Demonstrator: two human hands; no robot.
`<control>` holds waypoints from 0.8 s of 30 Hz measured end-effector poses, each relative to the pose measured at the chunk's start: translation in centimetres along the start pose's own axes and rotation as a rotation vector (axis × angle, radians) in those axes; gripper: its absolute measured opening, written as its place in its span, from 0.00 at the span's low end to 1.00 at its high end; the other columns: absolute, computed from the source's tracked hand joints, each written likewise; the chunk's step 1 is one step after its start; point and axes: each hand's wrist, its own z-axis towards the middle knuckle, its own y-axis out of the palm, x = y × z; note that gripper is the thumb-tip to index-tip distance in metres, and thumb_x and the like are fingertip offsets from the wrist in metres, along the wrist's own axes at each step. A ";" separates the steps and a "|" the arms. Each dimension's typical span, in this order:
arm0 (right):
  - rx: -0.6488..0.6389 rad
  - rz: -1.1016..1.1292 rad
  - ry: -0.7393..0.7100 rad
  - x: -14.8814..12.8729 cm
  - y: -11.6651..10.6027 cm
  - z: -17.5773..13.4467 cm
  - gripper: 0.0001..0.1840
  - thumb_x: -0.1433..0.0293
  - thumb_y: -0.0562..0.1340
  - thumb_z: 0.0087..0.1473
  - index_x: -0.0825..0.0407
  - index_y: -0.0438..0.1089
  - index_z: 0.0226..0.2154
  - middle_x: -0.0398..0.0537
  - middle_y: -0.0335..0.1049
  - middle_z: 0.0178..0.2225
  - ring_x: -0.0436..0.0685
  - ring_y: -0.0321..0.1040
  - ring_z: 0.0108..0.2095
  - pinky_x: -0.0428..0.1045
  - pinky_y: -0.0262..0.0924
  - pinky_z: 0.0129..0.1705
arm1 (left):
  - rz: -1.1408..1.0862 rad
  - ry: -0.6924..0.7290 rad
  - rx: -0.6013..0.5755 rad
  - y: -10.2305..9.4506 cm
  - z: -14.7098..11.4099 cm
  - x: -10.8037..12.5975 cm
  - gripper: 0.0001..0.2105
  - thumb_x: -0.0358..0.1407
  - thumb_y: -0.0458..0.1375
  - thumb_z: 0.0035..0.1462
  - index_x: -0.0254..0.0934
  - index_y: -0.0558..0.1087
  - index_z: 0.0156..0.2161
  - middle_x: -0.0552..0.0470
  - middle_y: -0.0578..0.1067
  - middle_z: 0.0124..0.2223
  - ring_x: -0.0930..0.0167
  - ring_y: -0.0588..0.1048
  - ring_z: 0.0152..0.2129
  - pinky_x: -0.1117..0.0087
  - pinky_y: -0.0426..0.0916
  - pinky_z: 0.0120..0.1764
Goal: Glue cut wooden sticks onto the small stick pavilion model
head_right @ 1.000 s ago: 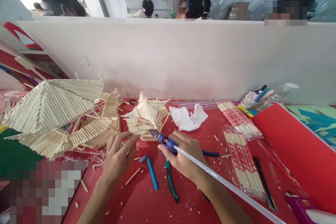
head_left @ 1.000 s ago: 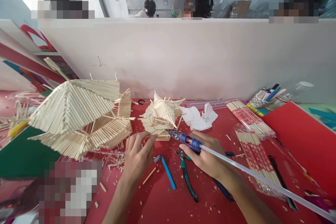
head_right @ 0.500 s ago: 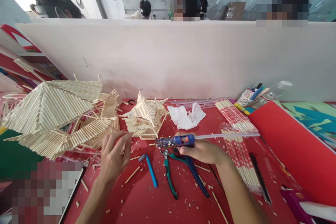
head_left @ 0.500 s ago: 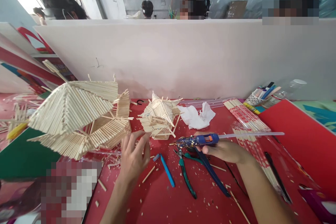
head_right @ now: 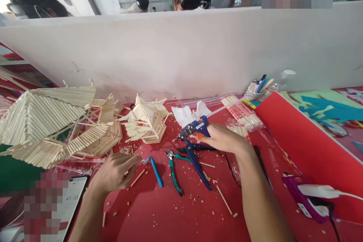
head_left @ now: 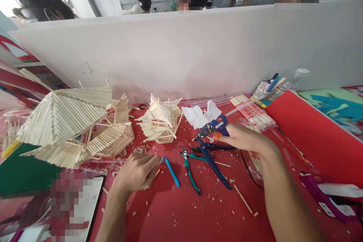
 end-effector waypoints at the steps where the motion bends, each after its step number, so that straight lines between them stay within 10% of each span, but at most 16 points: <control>1: -0.050 -0.037 0.016 0.2 0.0 0.0 0.12 0.57 0.66 0.58 0.49 0.76 0.33 0.50 0.81 0.34 0.64 0.78 0.35 0.49 0.65 0.33 | -0.004 -0.077 -0.138 0.1 0.0 0.2 0.10 0.28 0.50 0.63 0.41 0.72 0.33 0.54 0.72 0.23 0.72 0.69 0.18 0.69 0.56 0.25; 4: -0.222 -0.125 0.087 0.2 0.0 0.3 0.14 0.58 0.60 0.65 0.49 0.75 0.41 0.54 0.81 0.44 0.67 0.78 0.45 0.49 0.63 0.39 | -0.008 -0.322 -0.481 0.3 0.1 0.4 0.08 0.34 0.52 0.64 0.42 0.74 0.38 0.50 0.79 0.31 0.65 0.77 0.27 0.67 0.59 0.29; 9: -0.366 -0.305 0.189 -0.2 1.1 1.3 0.17 0.59 0.58 0.67 0.54 0.76 0.42 0.61 0.80 0.41 0.70 0.78 0.43 0.51 0.62 0.37 | -0.126 -0.528 -0.693 0.7 0.4 0.2 0.06 0.36 0.59 0.58 0.43 0.77 0.39 0.49 0.82 0.37 0.61 0.80 0.36 0.67 0.61 0.33; 24: -0.311 -0.361 0.176 0.0 3.2 2.2 0.12 0.68 0.59 0.66 0.56 0.74 0.48 0.64 0.78 0.47 0.68 0.77 0.47 0.53 0.62 0.42 | 0.012 -0.406 -0.666 0.6 0.7 1.3 0.06 0.30 0.52 0.60 0.40 0.71 0.37 0.49 0.80 0.34 0.62 0.80 0.32 0.67 0.59 0.31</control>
